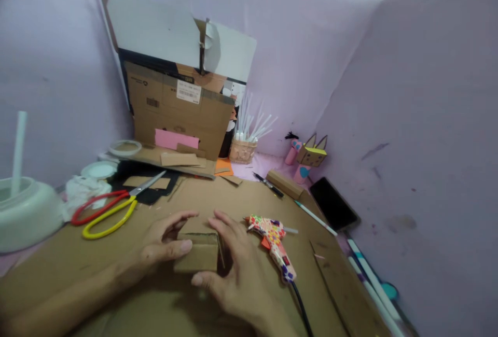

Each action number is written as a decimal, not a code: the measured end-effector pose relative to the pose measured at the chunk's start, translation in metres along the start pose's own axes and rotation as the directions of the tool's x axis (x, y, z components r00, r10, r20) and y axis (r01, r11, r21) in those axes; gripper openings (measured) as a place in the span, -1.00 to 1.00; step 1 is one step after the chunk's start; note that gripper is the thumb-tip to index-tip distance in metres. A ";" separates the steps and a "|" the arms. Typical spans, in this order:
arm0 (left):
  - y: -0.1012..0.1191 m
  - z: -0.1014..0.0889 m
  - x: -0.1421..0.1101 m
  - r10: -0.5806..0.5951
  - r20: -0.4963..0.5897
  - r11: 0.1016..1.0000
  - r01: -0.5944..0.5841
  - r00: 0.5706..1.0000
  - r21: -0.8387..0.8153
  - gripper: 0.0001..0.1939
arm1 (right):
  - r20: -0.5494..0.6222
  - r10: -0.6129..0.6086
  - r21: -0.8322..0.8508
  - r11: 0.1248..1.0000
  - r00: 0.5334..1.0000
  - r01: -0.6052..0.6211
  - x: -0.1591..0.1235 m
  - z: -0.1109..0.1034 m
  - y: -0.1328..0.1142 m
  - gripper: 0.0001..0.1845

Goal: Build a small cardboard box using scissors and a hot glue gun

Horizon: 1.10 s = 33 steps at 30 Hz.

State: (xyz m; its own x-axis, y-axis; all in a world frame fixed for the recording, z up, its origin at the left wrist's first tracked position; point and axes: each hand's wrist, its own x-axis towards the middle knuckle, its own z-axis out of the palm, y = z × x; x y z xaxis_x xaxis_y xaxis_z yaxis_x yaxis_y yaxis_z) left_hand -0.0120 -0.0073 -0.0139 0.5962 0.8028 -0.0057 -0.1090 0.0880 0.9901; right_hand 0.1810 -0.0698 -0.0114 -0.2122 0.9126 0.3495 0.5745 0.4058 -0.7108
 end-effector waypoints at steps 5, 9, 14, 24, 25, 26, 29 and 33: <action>0.000 0.003 -0.001 -0.027 -0.018 0.999 0.027 0.999 -0.030 -0.40 | -0.026 -0.052 -0.012 0.999 0.998 0.052 0.000 0.003 0.000 -0.22; 0.000 0.005 -0.002 -0.017 -0.019 0.999 0.017 1.000 -0.037 -0.44 | -0.061 -0.069 -0.043 0.997 0.996 0.067 -0.001 0.007 0.004 -0.27; -0.003 0.003 0.001 -0.013 -0.003 0.999 0.013 1.000 -0.045 -0.43 | -0.098 -0.088 -0.014 0.996 0.991 0.087 -0.002 0.010 0.006 -0.30; -0.003 0.002 -0.005 0.100 -0.125 0.888 -0.032 0.987 0.458 -0.21 | -0.142 0.051 0.159 0.987 0.989 -0.028 -0.001 0.016 0.017 -0.68; -0.003 0.003 -0.006 0.120 -0.134 0.857 -0.035 0.984 0.513 -0.21 | -0.158 0.032 0.114 0.993 0.987 -0.014 -0.001 0.017 0.018 -0.71; -0.003 0.003 -0.006 0.131 -0.137 0.830 -0.032 0.982 0.557 -0.21 | -0.171 0.007 0.065 0.998 0.985 0.004 0.000 0.018 0.019 -0.72; -0.002 0.003 -0.005 0.128 -0.126 0.774 -0.020 0.984 0.633 -0.21 | -0.191 -0.075 -0.049 0.997 0.979 0.067 0.000 0.019 0.021 -0.73; 0.000 0.002 -0.005 0.221 -0.048 0.723 -0.131 0.974 0.679 -0.31 | -0.211 -0.156 -0.091 0.986 0.965 0.139 0.000 0.021 0.019 -0.71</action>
State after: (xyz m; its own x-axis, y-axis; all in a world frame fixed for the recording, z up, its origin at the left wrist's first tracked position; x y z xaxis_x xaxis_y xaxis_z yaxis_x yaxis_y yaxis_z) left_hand -0.0131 -0.0122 -0.0137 0.5188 0.8295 0.2068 0.3829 -0.4418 0.8113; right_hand 0.1757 -0.0607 -0.0378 -0.1273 0.8069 0.5769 0.6089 0.5227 -0.5967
